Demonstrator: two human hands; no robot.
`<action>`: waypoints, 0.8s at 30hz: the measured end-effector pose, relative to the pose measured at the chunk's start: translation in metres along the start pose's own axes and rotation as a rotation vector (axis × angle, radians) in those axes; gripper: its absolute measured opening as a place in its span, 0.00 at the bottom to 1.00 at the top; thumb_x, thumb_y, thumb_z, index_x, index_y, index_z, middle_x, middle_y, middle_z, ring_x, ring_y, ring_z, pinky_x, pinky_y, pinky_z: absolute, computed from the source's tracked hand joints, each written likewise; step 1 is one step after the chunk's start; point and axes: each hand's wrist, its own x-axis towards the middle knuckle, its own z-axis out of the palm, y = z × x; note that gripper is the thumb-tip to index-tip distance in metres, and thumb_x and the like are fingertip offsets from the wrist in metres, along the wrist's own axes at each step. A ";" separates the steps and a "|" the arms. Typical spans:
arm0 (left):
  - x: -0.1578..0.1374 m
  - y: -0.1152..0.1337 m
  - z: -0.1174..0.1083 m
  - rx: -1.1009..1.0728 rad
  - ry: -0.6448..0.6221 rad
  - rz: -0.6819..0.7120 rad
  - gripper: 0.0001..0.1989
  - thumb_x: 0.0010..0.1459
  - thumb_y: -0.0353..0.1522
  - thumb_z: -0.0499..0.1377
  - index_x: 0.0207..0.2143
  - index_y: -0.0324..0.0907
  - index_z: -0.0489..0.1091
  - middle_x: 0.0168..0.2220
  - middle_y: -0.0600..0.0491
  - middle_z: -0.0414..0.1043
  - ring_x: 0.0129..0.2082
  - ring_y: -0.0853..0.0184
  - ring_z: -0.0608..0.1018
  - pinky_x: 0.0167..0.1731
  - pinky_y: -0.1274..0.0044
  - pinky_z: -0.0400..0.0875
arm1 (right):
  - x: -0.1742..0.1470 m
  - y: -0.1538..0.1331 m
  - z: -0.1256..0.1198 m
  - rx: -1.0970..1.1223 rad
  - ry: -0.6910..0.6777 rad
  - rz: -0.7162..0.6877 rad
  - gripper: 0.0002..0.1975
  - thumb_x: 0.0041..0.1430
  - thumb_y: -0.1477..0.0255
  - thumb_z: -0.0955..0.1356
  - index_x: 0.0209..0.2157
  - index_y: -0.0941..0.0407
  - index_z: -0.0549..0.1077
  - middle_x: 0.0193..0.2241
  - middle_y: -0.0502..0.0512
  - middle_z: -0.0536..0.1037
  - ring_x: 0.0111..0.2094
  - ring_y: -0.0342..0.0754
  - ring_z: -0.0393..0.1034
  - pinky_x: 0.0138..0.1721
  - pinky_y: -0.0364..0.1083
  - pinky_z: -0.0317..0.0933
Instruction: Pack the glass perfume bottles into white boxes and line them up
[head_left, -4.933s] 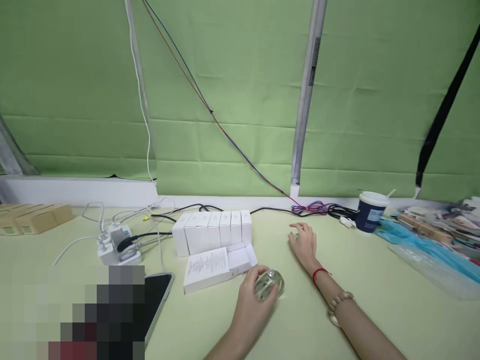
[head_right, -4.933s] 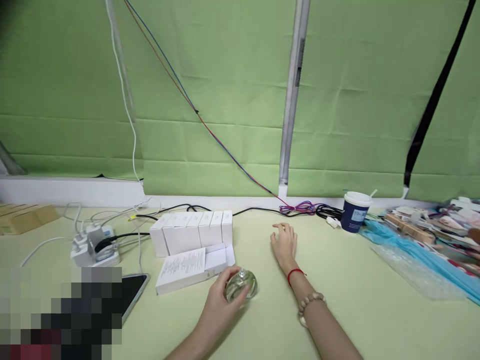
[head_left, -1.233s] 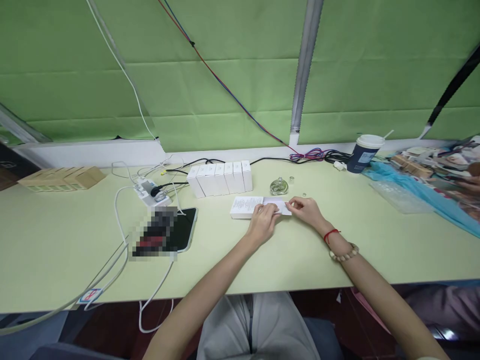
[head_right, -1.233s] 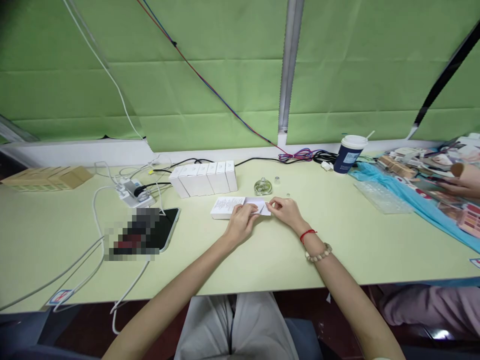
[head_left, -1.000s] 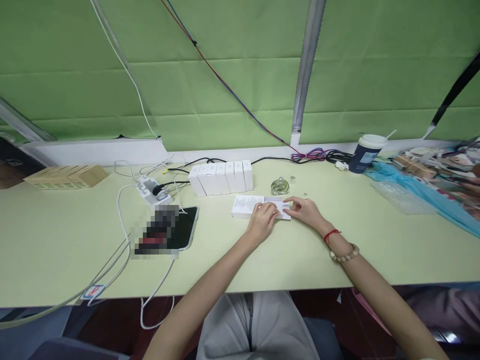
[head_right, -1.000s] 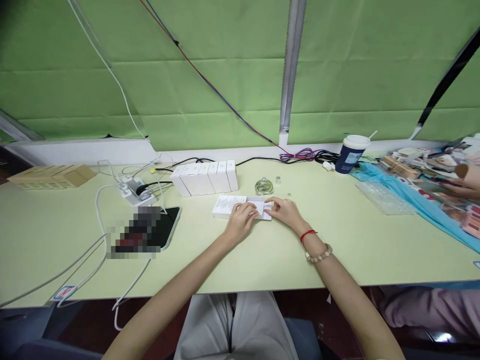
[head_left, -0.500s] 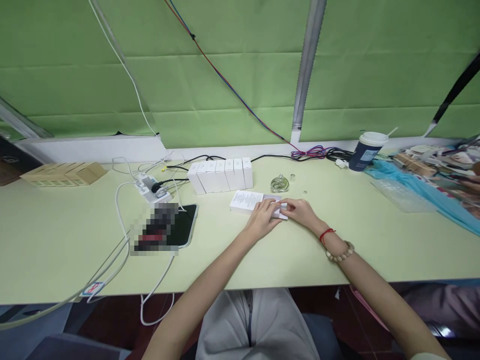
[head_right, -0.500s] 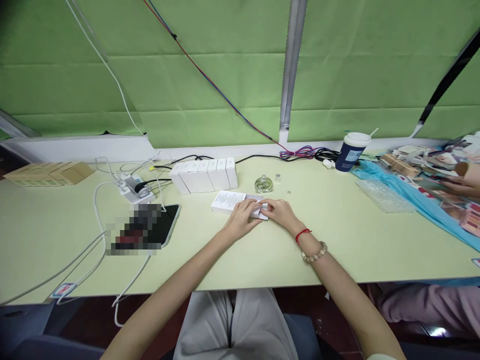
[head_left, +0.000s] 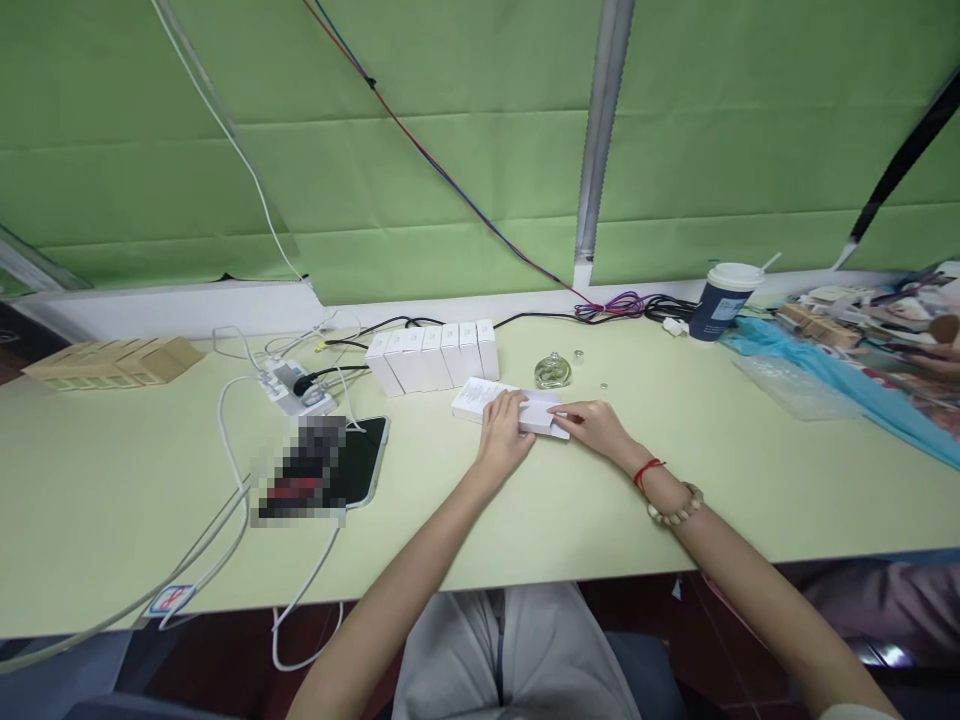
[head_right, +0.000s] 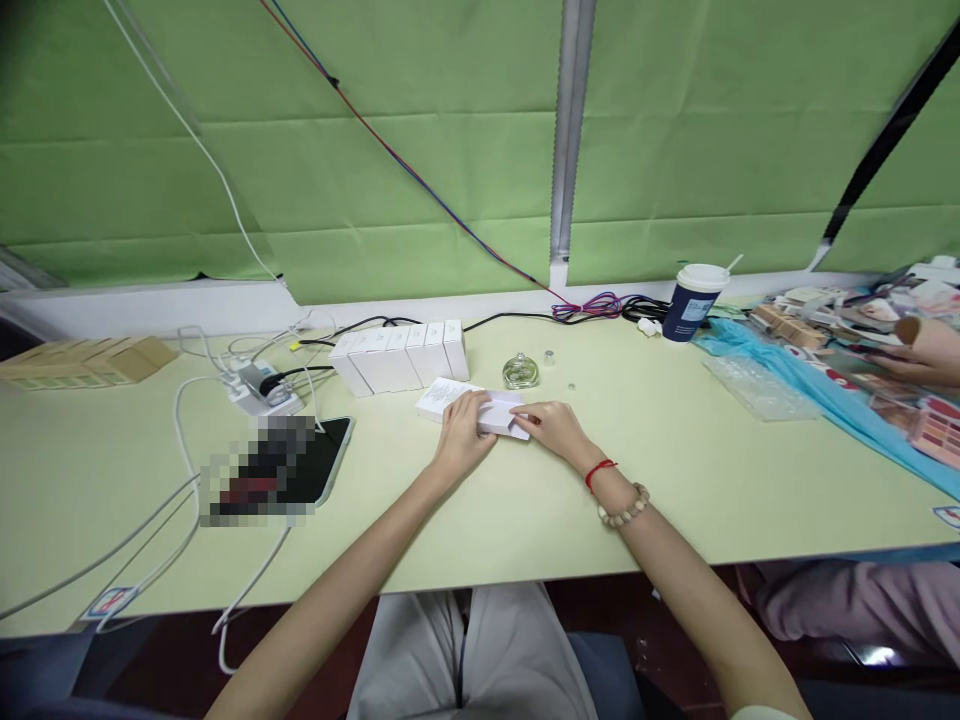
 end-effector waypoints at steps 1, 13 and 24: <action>0.000 -0.001 0.000 -0.004 0.000 -0.009 0.24 0.43 0.25 0.56 0.45 0.43 0.58 0.50 0.47 0.64 0.54 0.59 0.64 0.51 0.66 0.57 | 0.000 0.000 0.000 -0.005 0.004 -0.004 0.12 0.56 0.66 0.64 0.36 0.52 0.78 0.28 0.52 0.79 0.23 0.43 0.69 0.27 0.41 0.58; 0.000 0.002 -0.004 -0.020 0.087 -0.076 0.25 0.48 0.27 0.54 0.50 0.44 0.56 0.47 0.47 0.65 0.50 0.60 0.66 0.50 0.66 0.57 | -0.002 0.013 -0.034 -0.003 0.305 0.028 0.13 0.58 0.65 0.62 0.34 0.52 0.77 0.31 0.54 0.79 0.29 0.45 0.72 0.31 0.42 0.61; 0.000 0.004 -0.005 -0.025 0.065 -0.046 0.17 0.53 0.28 0.51 0.46 0.44 0.59 0.45 0.49 0.66 0.49 0.62 0.66 0.49 0.68 0.56 | 0.004 0.055 -0.044 0.591 1.054 0.551 0.08 0.46 0.72 0.64 0.32 0.55 0.63 0.22 0.44 0.66 0.17 0.36 0.57 0.15 0.36 0.52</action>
